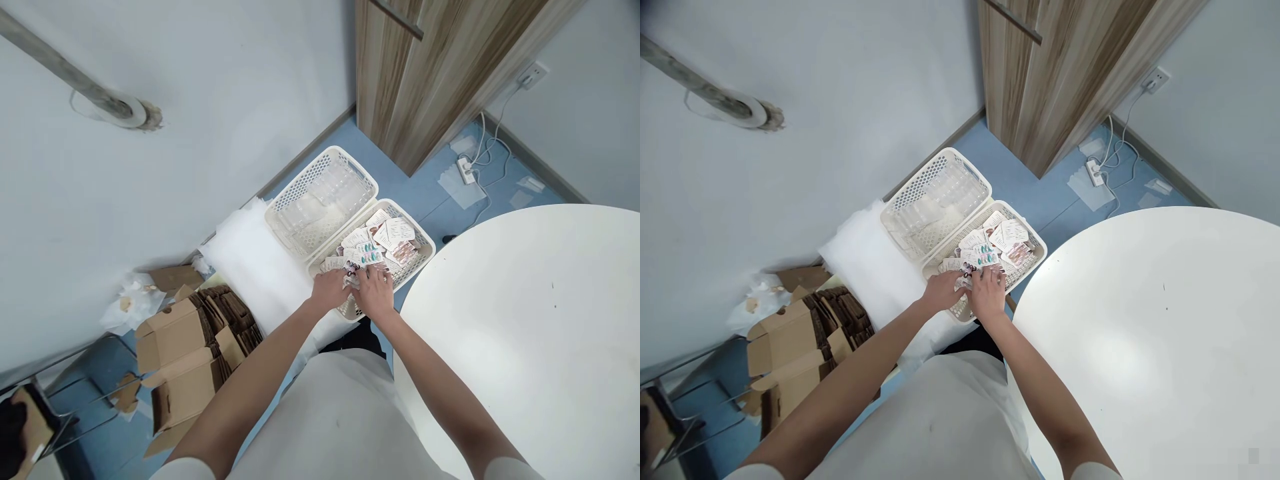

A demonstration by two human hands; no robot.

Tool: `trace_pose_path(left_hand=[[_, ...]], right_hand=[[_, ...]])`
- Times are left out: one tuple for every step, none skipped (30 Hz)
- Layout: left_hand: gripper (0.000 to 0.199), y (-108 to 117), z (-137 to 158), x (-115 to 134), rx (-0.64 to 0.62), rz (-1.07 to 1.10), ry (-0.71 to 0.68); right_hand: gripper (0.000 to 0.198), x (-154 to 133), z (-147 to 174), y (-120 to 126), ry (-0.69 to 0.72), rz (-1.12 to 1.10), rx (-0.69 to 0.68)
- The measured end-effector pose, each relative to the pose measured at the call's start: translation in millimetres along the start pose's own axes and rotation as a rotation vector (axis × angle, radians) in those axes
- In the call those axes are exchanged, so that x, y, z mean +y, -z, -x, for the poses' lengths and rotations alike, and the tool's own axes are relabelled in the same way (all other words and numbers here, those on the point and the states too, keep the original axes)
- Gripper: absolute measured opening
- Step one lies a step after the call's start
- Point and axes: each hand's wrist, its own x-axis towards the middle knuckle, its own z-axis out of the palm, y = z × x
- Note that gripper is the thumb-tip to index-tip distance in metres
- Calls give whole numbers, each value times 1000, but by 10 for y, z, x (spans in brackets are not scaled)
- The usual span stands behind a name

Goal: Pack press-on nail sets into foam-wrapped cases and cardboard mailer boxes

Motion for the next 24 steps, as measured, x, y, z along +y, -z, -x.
trace_pose_path(left_hand=[[32,3,-5,-1,-2,7,12],[32,5,-8,-4,-4,14,19],[33,6,-8,-9,-2,24,23],[33,7,-5,-17,4,38,23],[34,9,0,-25,13,55,21],[35,13,9,-33,24,75,18],[35,20,21,-40,34,96,16],[36,30,36,-45,43,119,15],[36,44,55,-47,50,143,14],[36,60,77,-46,56,166,14],[35,78,104,-44,63,188,14],[35,95,135,-40,70,209,15],[34,111,171,-37,79,230,19],[34,123,214,-35,88,252,23],[34,131,263,-36,99,277,28],[34,135,319,-40,110,307,29],[34,135,383,-48,124,343,25],[33,131,454,-59,144,385,16],[31,124,532,-73,169,432,1],[30,114,614,-89,199,483,-17],[28,101,699,-106,233,534,-35],[27,85,785,-124,268,583,-52],[25,67,869,-142,301,628,-67],[24,44,950,-159,331,672,-78]], right_hand=[[33,1,-8,-2,-7,-9,-4],[33,1,-15,-3,-13,-20,-7],[33,1,-23,-3,-18,-34,-8],[33,0,-31,-1,-22,-53,-5],[33,0,-38,3,-25,-75,1],[33,-2,-45,9,-27,-103,8],[33,-3,-49,17,-33,-139,14],[33,-4,-50,27,-42,-186,18],[34,-5,-47,38,-52,-245,18],[35,-5,-39,49,-64,-315,17],[36,-4,-25,62,-76,-390,18],[37,-4,-4,75,-90,-466,24],[38,-4,25,89,-104,-540,34],[38,-6,61,104,-119,-607,48],[39,-13,106,121,-137,-668,64],[39,-26,157,139,-157,-719,85],[39,-46,216,158,-174,-761,108],[39,-72,281,177,-187,-791,136],[38,-106,350,196,-195,-810,170],[38,-145,424,213,-199,-822,208],[37,-188,502,227,-199,-833,246],[37,-232,584,238,-197,-845,284],[37,-276,668,245,-194,-861,316],[37,-317,757,249,-191,-879,342]])
